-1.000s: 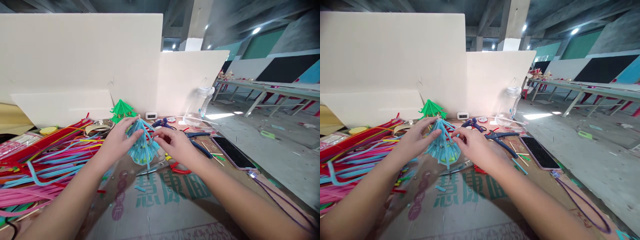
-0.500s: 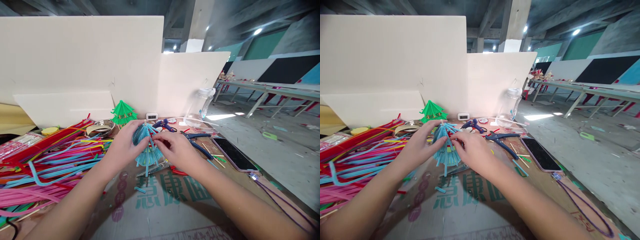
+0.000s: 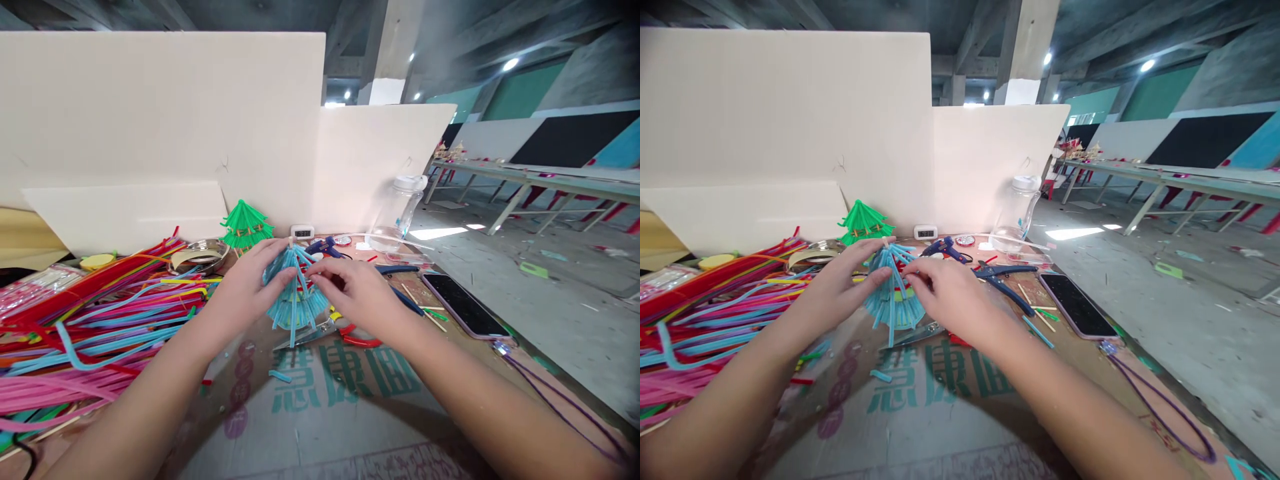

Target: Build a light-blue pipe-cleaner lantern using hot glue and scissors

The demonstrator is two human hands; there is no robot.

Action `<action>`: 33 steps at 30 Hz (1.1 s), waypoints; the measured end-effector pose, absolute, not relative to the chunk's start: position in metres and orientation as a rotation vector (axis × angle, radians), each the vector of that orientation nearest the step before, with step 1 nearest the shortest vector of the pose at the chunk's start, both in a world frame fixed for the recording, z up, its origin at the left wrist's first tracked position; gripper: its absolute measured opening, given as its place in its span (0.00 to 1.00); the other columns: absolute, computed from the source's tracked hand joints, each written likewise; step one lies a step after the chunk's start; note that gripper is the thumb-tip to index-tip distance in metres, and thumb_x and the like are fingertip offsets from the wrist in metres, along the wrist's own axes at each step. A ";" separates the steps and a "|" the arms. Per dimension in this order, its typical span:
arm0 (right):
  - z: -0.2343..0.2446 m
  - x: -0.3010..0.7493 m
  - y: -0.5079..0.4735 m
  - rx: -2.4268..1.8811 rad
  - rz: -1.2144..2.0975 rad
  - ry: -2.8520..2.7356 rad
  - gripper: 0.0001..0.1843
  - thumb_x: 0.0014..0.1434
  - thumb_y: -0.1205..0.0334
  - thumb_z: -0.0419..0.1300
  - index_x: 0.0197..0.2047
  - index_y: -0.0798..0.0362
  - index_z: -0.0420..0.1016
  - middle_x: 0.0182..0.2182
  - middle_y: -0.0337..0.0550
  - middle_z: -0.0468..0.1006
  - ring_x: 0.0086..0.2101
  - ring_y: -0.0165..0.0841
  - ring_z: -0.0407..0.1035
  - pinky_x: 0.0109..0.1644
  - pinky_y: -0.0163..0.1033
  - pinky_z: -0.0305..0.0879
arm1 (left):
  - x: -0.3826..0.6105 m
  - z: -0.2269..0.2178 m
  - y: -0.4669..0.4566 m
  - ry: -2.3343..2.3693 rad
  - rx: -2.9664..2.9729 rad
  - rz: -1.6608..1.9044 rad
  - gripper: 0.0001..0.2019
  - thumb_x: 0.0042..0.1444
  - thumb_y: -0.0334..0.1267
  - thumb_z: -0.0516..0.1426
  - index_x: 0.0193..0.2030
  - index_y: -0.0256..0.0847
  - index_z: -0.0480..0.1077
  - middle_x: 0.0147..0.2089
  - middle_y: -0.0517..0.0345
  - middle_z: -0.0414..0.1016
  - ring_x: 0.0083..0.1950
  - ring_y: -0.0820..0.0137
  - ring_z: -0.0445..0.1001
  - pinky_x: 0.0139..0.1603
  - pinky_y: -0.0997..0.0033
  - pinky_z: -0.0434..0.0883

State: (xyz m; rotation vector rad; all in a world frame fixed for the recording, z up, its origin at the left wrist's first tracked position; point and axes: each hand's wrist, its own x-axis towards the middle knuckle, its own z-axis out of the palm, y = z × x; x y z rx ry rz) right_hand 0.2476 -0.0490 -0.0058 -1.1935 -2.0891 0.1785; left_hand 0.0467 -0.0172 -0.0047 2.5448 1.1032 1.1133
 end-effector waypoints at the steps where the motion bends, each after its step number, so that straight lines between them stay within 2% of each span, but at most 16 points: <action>1: -0.003 0.249 -0.049 -1.196 0.176 -2.079 0.10 0.64 0.64 0.54 0.40 0.52 0.78 0.29 0.38 0.77 0.26 0.27 0.63 0.32 0.34 0.54 | 0.045 -0.004 -0.016 1.101 2.550 1.082 0.23 0.65 0.46 0.50 0.63 0.40 0.63 0.63 0.48 0.67 0.65 0.61 0.65 0.66 0.55 0.62; 4: 0.004 0.253 -0.052 -1.226 0.167 -2.065 0.11 0.65 0.62 0.54 0.37 0.53 0.77 0.24 0.36 0.73 0.23 0.26 0.60 0.29 0.34 0.51 | 0.040 -0.003 -0.013 1.100 2.552 1.050 0.24 0.67 0.47 0.47 0.65 0.39 0.62 0.64 0.48 0.66 0.66 0.62 0.63 0.66 0.56 0.61; 8: 0.005 0.256 -0.051 -1.277 0.273 -2.183 0.17 0.65 0.57 0.54 0.27 0.54 0.74 0.21 0.36 0.69 0.23 0.27 0.59 0.29 0.35 0.50 | 0.035 -0.005 -0.006 1.122 2.573 1.066 0.24 0.66 0.48 0.48 0.64 0.39 0.63 0.64 0.49 0.68 0.65 0.62 0.64 0.67 0.57 0.61; 10: 0.000 0.257 -0.045 -1.245 0.557 -2.241 0.17 0.64 0.55 0.55 0.28 0.54 0.74 0.20 0.36 0.69 0.23 0.26 0.61 0.29 0.34 0.54 | 0.032 -0.006 -0.003 1.176 2.562 1.079 0.25 0.65 0.49 0.49 0.64 0.38 0.63 0.63 0.48 0.69 0.64 0.61 0.66 0.66 0.57 0.62; 13: -0.013 0.256 -0.034 -1.225 1.086 -2.097 0.14 0.61 0.54 0.58 0.36 0.56 0.78 0.18 0.34 0.70 0.20 0.26 0.63 0.25 0.32 0.57 | 0.029 -0.008 0.001 1.212 2.522 1.115 0.25 0.64 0.49 0.50 0.63 0.37 0.64 0.61 0.47 0.70 0.61 0.61 0.68 0.63 0.57 0.64; 15: -0.023 0.254 -0.026 -1.214 1.353 -1.873 0.16 0.58 0.52 0.60 0.40 0.57 0.78 0.15 0.32 0.69 0.17 0.25 0.61 0.21 0.31 0.54 | 0.029 -0.008 0.001 1.209 2.522 1.113 0.25 0.64 0.49 0.50 0.62 0.36 0.64 0.60 0.46 0.70 0.61 0.61 0.69 0.63 0.57 0.65; 18: -0.034 0.250 -0.019 -1.142 1.587 -1.624 0.17 0.56 0.52 0.63 0.40 0.57 0.77 0.12 0.32 0.69 0.13 0.23 0.58 0.17 0.29 0.50 | 0.029 -0.006 -0.001 1.214 2.534 1.101 0.24 0.65 0.48 0.49 0.62 0.35 0.64 0.60 0.46 0.70 0.62 0.61 0.68 0.64 0.58 0.64; 23: -0.038 0.244 -0.023 -1.110 1.748 -1.567 0.17 0.54 0.50 0.65 0.30 0.55 0.71 0.13 0.34 0.72 0.11 0.21 0.57 0.15 0.27 0.53 | 0.029 -0.005 -0.003 1.198 2.544 1.089 0.23 0.65 0.47 0.49 0.60 0.36 0.65 0.60 0.46 0.71 0.62 0.61 0.68 0.64 0.58 0.64; 25: -0.039 0.241 -0.026 -1.101 1.753 -1.554 0.19 0.53 0.48 0.66 0.29 0.56 0.70 0.13 0.34 0.72 0.11 0.21 0.58 0.15 0.26 0.54 | 0.029 -0.005 -0.003 1.187 2.551 1.086 0.22 0.65 0.46 0.49 0.60 0.36 0.65 0.60 0.46 0.71 0.62 0.62 0.67 0.64 0.58 0.64; 30: -0.046 0.233 -0.027 -1.074 1.729 -1.467 0.23 0.47 0.44 0.69 0.26 0.56 0.68 0.12 0.33 0.71 0.10 0.21 0.58 0.12 0.26 0.50 | 0.028 -0.006 -0.003 1.188 2.577 1.036 0.24 0.64 0.46 0.51 0.63 0.35 0.63 0.62 0.46 0.69 0.64 0.61 0.66 0.65 0.58 0.62; 33: -0.046 0.233 -0.027 -1.069 1.738 -1.454 0.22 0.48 0.45 0.69 0.29 0.56 0.71 0.13 0.34 0.73 0.11 0.21 0.59 0.13 0.26 0.53 | 0.026 -0.006 -0.002 1.205 2.588 0.996 0.27 0.62 0.48 0.52 0.64 0.34 0.61 0.63 0.44 0.67 0.65 0.60 0.65 0.65 0.57 0.62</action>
